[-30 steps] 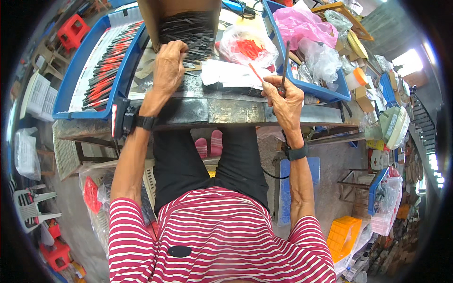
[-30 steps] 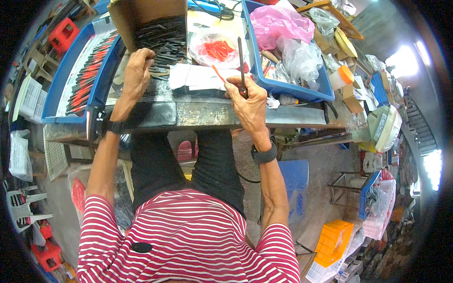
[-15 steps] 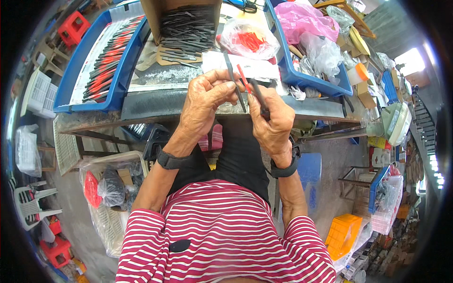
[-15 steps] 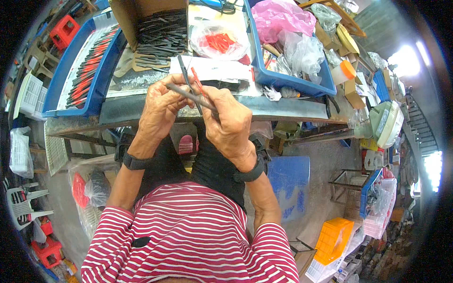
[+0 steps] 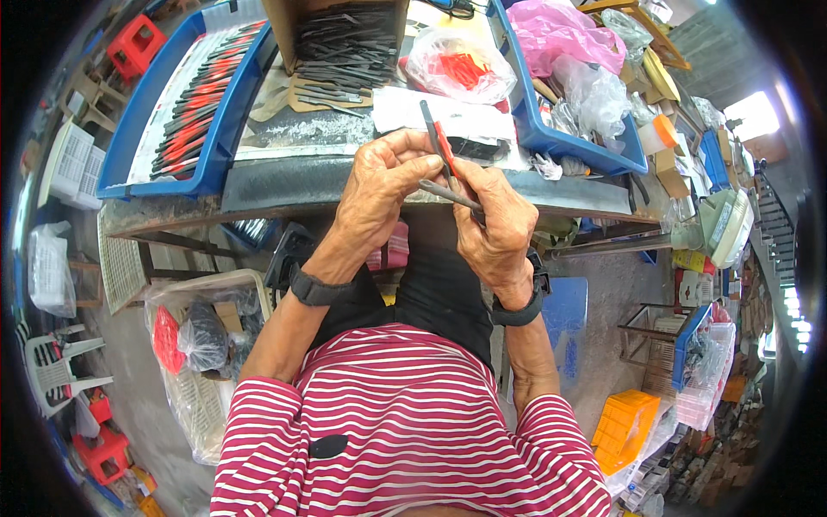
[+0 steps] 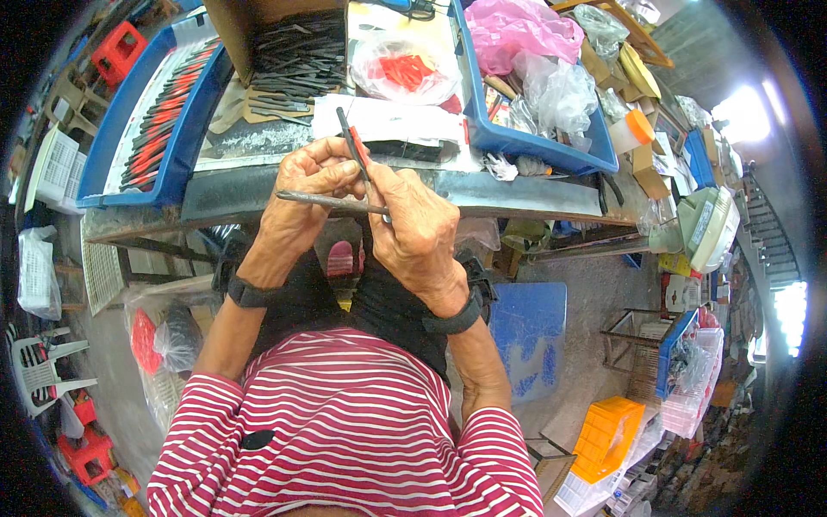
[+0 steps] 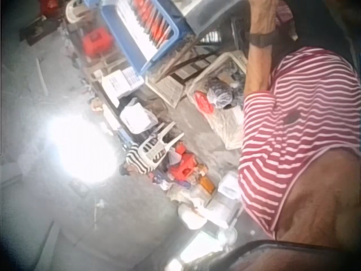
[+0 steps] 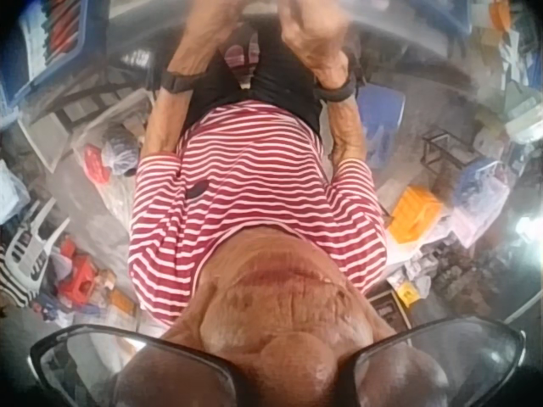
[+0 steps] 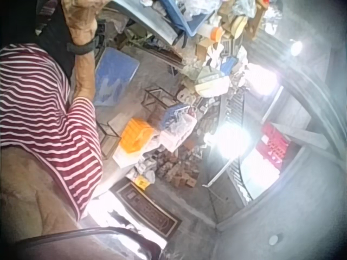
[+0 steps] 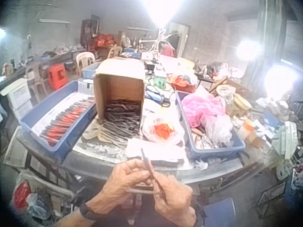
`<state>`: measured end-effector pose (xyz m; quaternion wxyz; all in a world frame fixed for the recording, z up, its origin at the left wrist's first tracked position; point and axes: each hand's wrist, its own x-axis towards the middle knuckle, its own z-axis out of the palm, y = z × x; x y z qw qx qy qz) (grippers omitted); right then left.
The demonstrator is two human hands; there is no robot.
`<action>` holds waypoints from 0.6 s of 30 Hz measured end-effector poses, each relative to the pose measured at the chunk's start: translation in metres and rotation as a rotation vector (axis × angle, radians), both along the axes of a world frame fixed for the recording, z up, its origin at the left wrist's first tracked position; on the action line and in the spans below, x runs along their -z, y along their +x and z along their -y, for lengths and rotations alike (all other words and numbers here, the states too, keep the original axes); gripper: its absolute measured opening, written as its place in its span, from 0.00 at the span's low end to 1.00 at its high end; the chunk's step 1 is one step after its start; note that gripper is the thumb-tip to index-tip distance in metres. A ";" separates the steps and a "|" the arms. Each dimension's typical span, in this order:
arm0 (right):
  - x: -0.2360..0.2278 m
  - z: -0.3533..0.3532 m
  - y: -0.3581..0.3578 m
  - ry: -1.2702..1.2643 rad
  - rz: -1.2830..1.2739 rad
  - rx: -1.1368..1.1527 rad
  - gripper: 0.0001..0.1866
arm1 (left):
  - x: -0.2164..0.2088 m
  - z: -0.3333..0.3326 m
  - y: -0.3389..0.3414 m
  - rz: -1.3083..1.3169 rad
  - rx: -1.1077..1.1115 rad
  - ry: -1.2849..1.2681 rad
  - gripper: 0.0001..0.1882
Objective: The person repeatedly picks a red plastic sleeve and a black stick, slides the sleeve onto the stick, and places the assembled unit into a blue tray. The process is repeated multiple times in a consistent sequence.
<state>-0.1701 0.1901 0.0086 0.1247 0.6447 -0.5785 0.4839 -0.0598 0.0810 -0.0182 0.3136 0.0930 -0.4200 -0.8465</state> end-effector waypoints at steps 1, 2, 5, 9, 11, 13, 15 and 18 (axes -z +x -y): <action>0.000 0.000 0.000 0.002 0.002 -0.008 0.18 | 0.000 0.000 0.000 0.000 0.006 0.002 0.10; 0.000 -0.001 0.000 0.008 0.004 -0.007 0.17 | 0.001 0.000 0.000 0.003 0.011 0.005 0.10; 0.001 -0.002 0.000 0.028 0.002 -0.004 0.17 | 0.002 0.000 0.000 -0.005 0.023 0.032 0.10; -0.001 -0.003 -0.002 0.067 -0.025 -0.015 0.20 | 0.003 0.000 0.000 0.001 0.003 -0.005 0.10; -0.001 -0.003 -0.003 0.093 -0.013 -0.031 0.22 | 0.004 0.000 -0.002 0.002 -0.007 0.000 0.09; -0.001 -0.002 -0.005 0.123 0.021 -0.046 0.22 | 0.004 0.001 -0.003 0.011 -0.028 0.000 0.09; 0.001 0.000 -0.006 0.124 0.040 -0.052 0.23 | 0.004 0.002 -0.005 0.030 -0.053 -0.001 0.09; 0.003 0.002 -0.010 0.176 0.094 -0.080 0.23 | 0.004 0.006 -0.007 0.062 -0.080 -0.019 0.09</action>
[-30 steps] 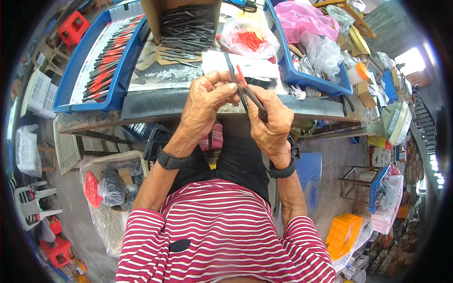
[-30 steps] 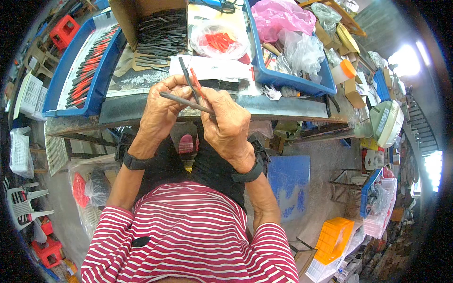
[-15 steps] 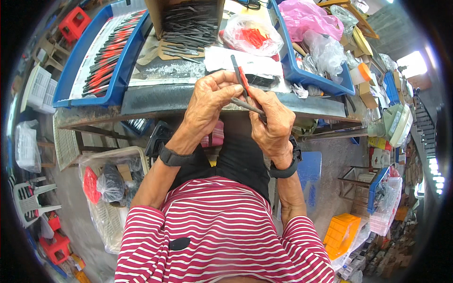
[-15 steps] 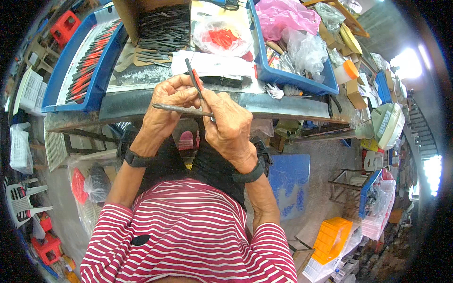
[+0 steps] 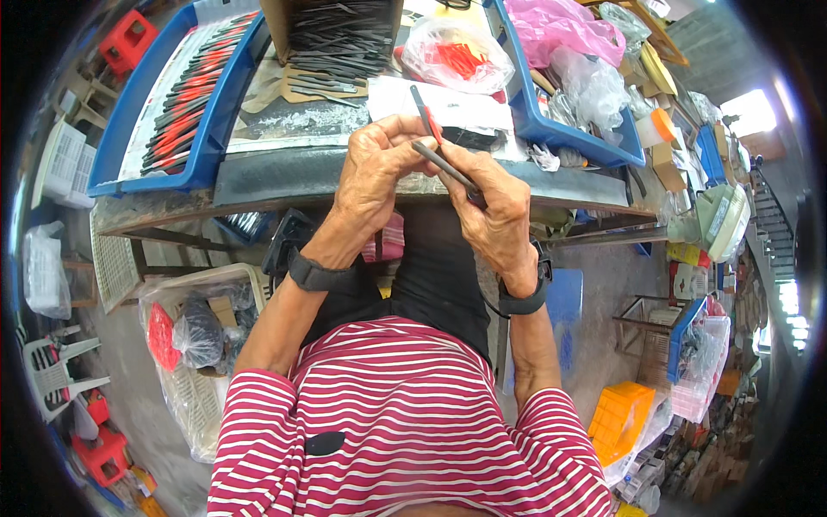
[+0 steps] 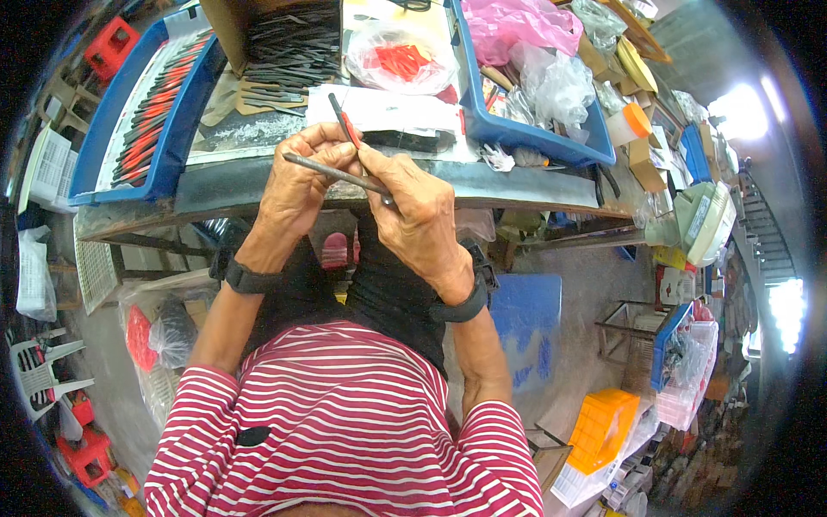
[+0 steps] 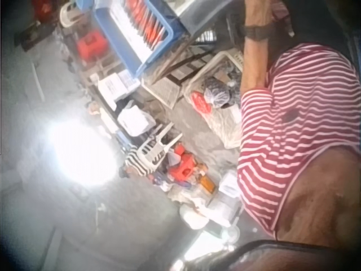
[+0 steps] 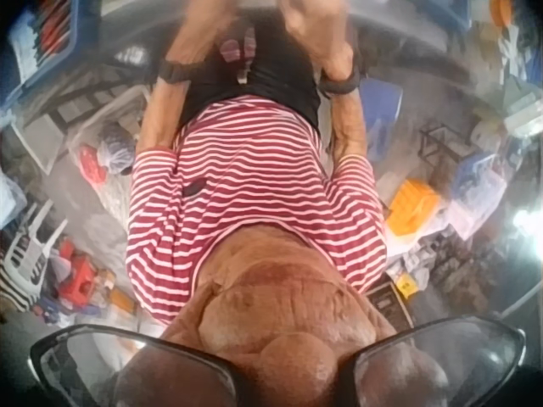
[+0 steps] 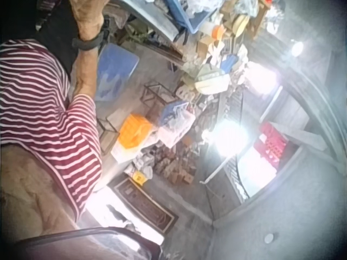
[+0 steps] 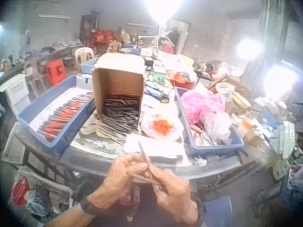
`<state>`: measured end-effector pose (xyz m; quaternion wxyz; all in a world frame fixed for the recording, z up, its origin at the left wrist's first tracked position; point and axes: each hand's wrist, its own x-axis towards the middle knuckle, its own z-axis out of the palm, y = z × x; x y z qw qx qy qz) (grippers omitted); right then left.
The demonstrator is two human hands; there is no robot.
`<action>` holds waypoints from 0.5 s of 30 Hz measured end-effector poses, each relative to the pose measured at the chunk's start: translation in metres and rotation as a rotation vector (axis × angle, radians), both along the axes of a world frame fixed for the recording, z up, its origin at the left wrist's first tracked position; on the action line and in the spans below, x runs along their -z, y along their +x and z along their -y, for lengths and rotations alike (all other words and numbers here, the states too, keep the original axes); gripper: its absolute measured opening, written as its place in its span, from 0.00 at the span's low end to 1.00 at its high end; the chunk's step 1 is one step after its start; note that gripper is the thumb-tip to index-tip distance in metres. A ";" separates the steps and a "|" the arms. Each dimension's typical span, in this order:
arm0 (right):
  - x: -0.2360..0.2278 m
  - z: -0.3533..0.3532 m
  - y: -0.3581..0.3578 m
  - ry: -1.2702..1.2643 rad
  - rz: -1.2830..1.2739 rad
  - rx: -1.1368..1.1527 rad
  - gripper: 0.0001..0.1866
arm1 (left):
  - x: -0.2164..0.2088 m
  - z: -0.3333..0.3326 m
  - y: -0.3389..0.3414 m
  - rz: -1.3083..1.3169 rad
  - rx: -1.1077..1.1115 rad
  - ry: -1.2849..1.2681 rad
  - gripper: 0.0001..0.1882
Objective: The person repeatedly picks a red plastic sleeve and a black stick, slides the sleeve onto the stick, and places the assembled unit into a blue tray. The process is repeated multiple times in a consistent sequence.
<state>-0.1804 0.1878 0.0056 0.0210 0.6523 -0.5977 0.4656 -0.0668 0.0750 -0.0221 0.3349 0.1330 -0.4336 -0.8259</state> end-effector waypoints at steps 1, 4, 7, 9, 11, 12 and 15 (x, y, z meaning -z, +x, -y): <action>0.001 0.001 -0.001 0.001 0.030 -0.010 0.22 | 0.000 0.000 -0.001 0.017 -0.029 -0.008 0.09; -0.001 0.003 -0.012 0.044 0.029 -0.018 0.17 | -0.003 0.005 -0.004 0.061 -0.050 -0.095 0.09; -0.008 0.006 -0.031 0.078 -0.011 -0.047 0.12 | -0.008 0.018 -0.006 0.098 -0.112 -0.145 0.09; -0.012 0.012 -0.046 0.158 -0.001 -0.058 0.12 | -0.012 0.028 -0.009 0.120 -0.147 -0.186 0.08; -0.014 0.021 -0.061 0.177 -0.035 -0.064 0.13 | -0.013 0.037 -0.014 0.166 -0.181 -0.251 0.08; -0.014 0.025 -0.068 0.182 -0.055 -0.066 0.12 | -0.012 0.039 -0.016 0.232 -0.231 -0.309 0.07; -0.009 0.037 -0.087 0.203 -0.107 0.003 0.12 | -0.008 0.047 -0.025 0.192 -0.281 -0.475 0.05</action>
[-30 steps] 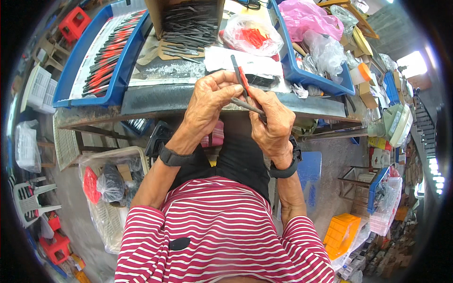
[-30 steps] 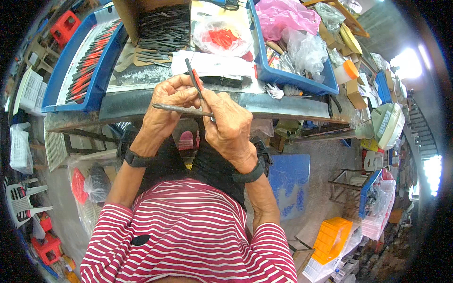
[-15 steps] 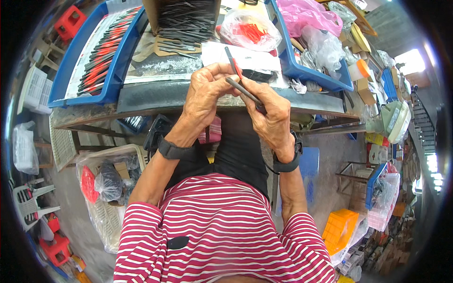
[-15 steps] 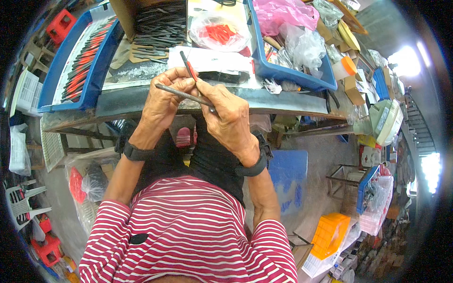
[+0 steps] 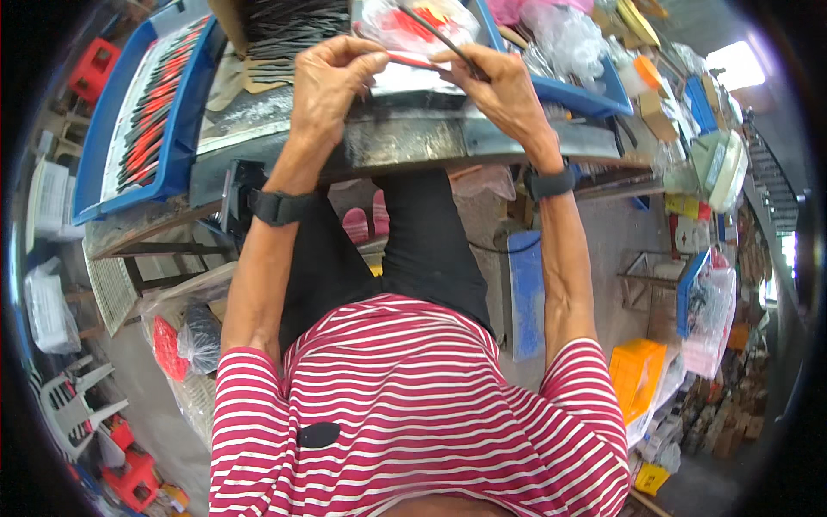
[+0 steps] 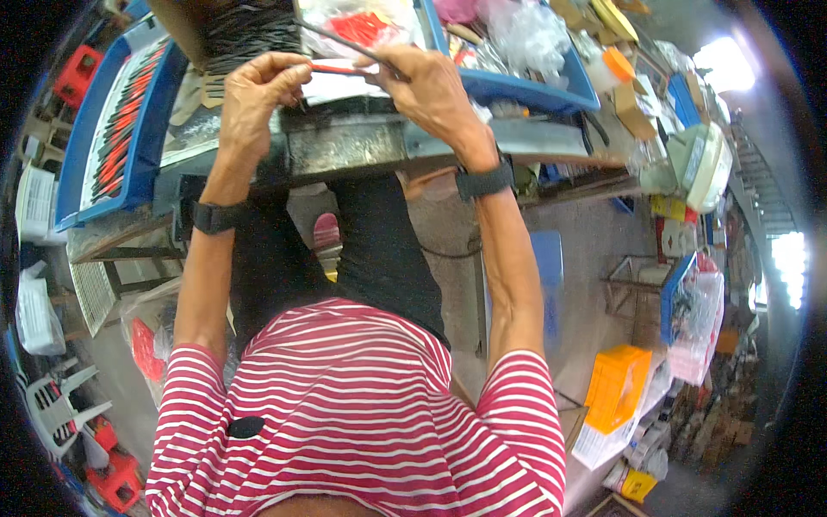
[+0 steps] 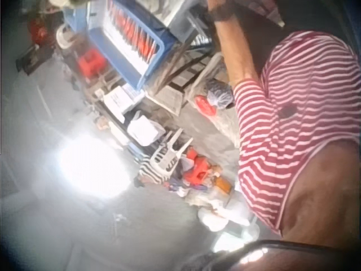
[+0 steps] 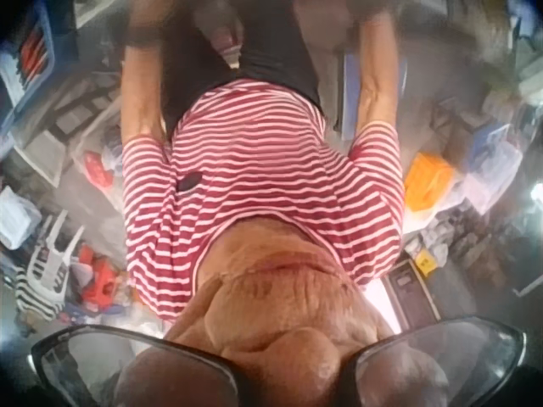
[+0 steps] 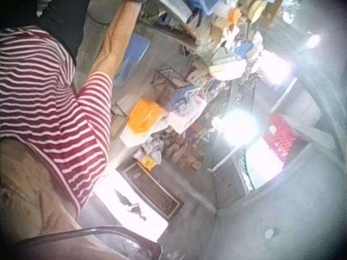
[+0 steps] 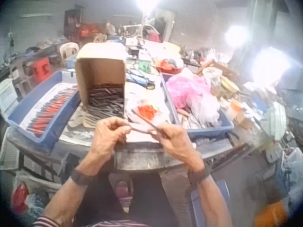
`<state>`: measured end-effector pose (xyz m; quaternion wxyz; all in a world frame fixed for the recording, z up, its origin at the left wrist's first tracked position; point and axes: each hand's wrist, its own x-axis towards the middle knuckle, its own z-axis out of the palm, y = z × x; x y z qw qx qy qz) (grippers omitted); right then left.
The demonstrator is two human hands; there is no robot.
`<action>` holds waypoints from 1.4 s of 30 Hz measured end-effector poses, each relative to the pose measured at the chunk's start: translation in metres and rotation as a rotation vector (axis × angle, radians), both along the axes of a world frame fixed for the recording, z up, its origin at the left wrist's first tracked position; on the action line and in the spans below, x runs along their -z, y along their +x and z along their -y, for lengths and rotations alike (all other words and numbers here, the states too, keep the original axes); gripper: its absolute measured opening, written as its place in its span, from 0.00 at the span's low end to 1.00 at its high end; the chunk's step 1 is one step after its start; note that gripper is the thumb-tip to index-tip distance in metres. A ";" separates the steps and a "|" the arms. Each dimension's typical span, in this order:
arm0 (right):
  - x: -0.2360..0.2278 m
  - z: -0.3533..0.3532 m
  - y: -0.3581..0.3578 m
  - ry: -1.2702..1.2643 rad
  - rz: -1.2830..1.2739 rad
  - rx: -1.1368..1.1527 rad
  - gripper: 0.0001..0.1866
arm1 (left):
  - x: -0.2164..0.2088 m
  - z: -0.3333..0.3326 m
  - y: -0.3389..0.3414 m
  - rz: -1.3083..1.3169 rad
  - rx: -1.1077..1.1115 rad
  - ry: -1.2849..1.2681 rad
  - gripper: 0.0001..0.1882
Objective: The person repeatedly picks a red plastic sleeve and a black stick, slides the sleeve onto the stick, and places the assembled unit into a blue tray. The process is repeated multiple times in a consistent sequence.
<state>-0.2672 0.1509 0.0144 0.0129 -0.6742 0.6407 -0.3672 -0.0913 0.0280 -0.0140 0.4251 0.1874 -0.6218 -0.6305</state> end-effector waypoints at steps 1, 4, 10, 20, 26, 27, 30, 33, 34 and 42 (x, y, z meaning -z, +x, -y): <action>0.003 0.002 -0.005 -0.036 -0.045 0.014 0.12 | 0.002 0.003 -0.002 0.043 -0.019 -0.052 0.04; 0.014 0.007 -0.013 -0.051 -0.022 0.067 0.12 | 0.008 0.007 -0.008 0.124 -0.075 -0.177 0.06; 0.023 0.011 -0.016 -0.024 -0.050 0.113 0.10 | 0.015 0.013 -0.013 0.316 -0.218 -0.416 0.07; 0.011 0.026 -0.009 -0.066 0.100 0.171 0.09 | 0.029 0.016 -0.012 0.278 -0.282 -0.421 0.10; -0.001 0.050 0.017 -0.205 0.622 -0.029 0.12 | 0.037 0.015 -0.012 0.343 -0.340 -0.501 0.05; 0.001 0.058 0.025 -0.231 0.791 -0.078 0.12 | 0.037 0.015 -0.012 0.348 -0.343 -0.507 0.05; 0.006 0.064 0.032 -0.170 0.611 -0.067 0.09 | 0.038 0.015 -0.013 0.364 -0.366 -0.556 0.05; 0.014 0.065 0.035 -0.131 0.654 -0.085 0.09 | 0.037 0.014 -0.013 0.370 -0.365 -0.564 0.05; 0.015 0.063 0.035 -0.122 0.551 -0.040 0.09 | 0.037 0.014 -0.013 0.378 -0.361 -0.548 0.04; -0.011 0.050 0.040 -0.231 0.168 0.029 0.09 | 0.036 0.015 -0.014 0.373 -0.353 -0.546 0.04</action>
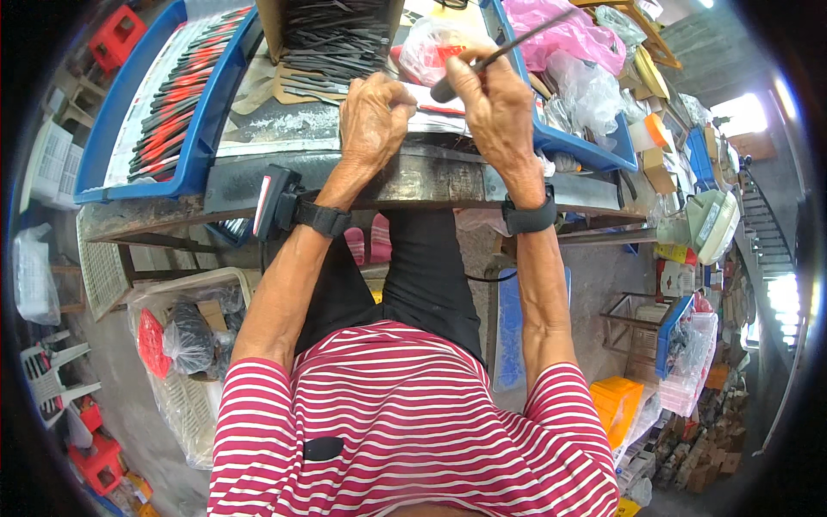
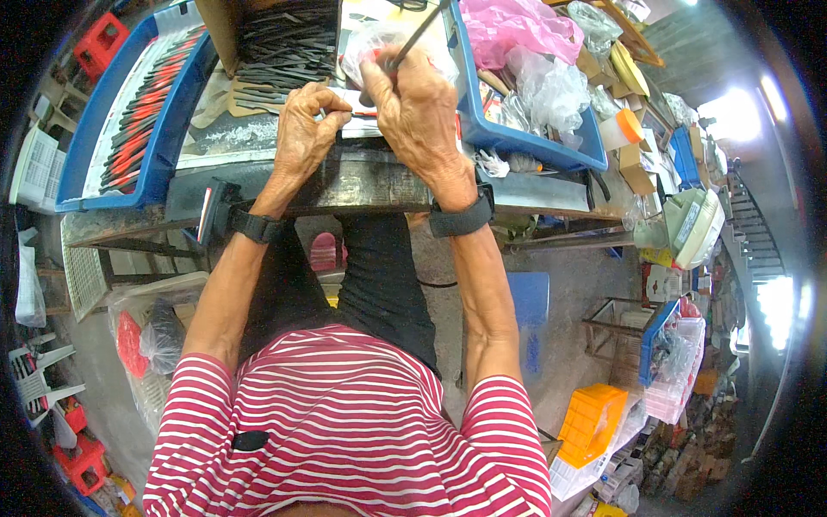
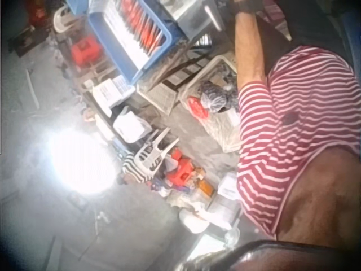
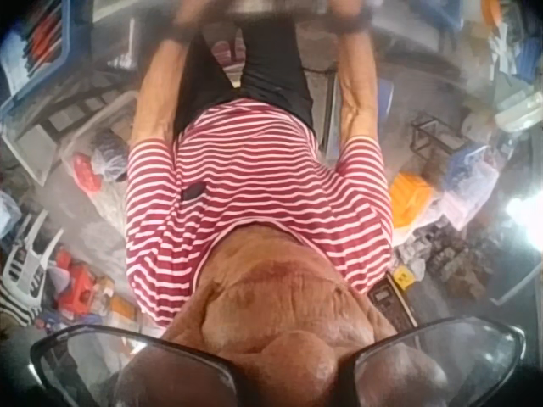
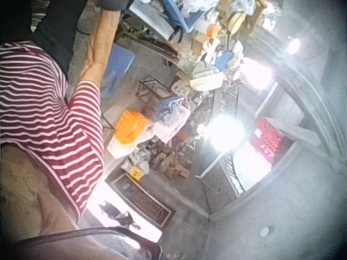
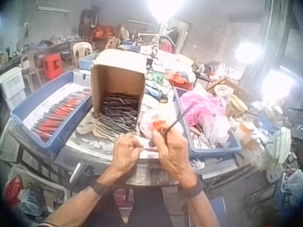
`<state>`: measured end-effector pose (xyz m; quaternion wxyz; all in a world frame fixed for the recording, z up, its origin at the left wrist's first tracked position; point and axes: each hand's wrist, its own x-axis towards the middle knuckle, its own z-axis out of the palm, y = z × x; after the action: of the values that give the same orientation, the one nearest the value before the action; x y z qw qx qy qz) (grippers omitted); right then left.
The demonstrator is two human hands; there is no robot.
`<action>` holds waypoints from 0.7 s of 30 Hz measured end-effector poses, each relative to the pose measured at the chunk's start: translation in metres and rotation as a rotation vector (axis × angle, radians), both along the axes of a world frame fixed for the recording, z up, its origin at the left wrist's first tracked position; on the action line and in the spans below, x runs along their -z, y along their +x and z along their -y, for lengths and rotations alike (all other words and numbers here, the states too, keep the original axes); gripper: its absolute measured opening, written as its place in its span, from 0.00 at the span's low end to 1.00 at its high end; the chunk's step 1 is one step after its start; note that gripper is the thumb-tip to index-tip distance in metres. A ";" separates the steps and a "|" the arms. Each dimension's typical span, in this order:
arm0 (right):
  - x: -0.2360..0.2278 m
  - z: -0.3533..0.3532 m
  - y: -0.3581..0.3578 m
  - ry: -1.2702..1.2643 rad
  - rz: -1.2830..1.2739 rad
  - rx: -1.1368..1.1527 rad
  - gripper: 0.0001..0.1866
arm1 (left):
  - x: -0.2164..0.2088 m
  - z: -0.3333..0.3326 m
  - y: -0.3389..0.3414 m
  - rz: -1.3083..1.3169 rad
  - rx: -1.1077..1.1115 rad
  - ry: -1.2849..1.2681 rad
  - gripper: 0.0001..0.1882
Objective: The person repeatedly picks a red plastic sleeve and a black stick, slides the sleeve onto the stick, and places the assembled unit into a blue tray. The process is repeated multiple times in a consistent sequence.
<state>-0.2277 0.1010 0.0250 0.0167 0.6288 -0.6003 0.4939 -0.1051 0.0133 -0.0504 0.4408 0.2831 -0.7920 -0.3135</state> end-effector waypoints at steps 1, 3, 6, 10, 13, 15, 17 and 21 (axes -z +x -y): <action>-0.003 -0.001 0.001 -0.082 0.023 -0.022 0.09 | 0.000 0.000 0.000 0.002 -0.002 0.000 0.04; -0.003 0.001 0.003 -0.275 -0.077 0.089 0.06 | 0.000 -0.001 0.001 0.007 -0.003 0.008 0.04; 0.011 0.010 0.011 -0.051 -0.378 0.134 0.08 | 0.000 -0.003 0.002 0.036 0.003 0.008 0.05; 0.020 0.007 -0.003 0.099 -0.115 0.169 0.10 | -0.003 0.000 0.002 0.006 -0.003 -0.054 0.04; 0.015 -0.005 -0.014 0.018 -0.093 0.249 0.10 | -0.002 -0.002 0.002 0.033 -0.025 -0.078 0.03; 0.007 -0.010 -0.017 0.032 -0.005 0.246 0.11 | -0.002 -0.002 0.001 0.082 -0.043 -0.129 0.03; -0.004 -0.015 -0.018 0.008 0.051 0.232 0.11 | -0.001 -0.003 0.000 0.130 -0.075 -0.212 0.02; -0.014 -0.018 -0.018 -0.187 0.018 0.167 0.10 | 0.000 -0.007 -0.002 0.186 -0.109 -0.289 0.03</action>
<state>-0.2457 0.1193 0.0385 0.1111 0.5677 -0.6021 0.5504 -0.1069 0.0199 -0.0508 0.4179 0.2872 -0.8497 -0.1446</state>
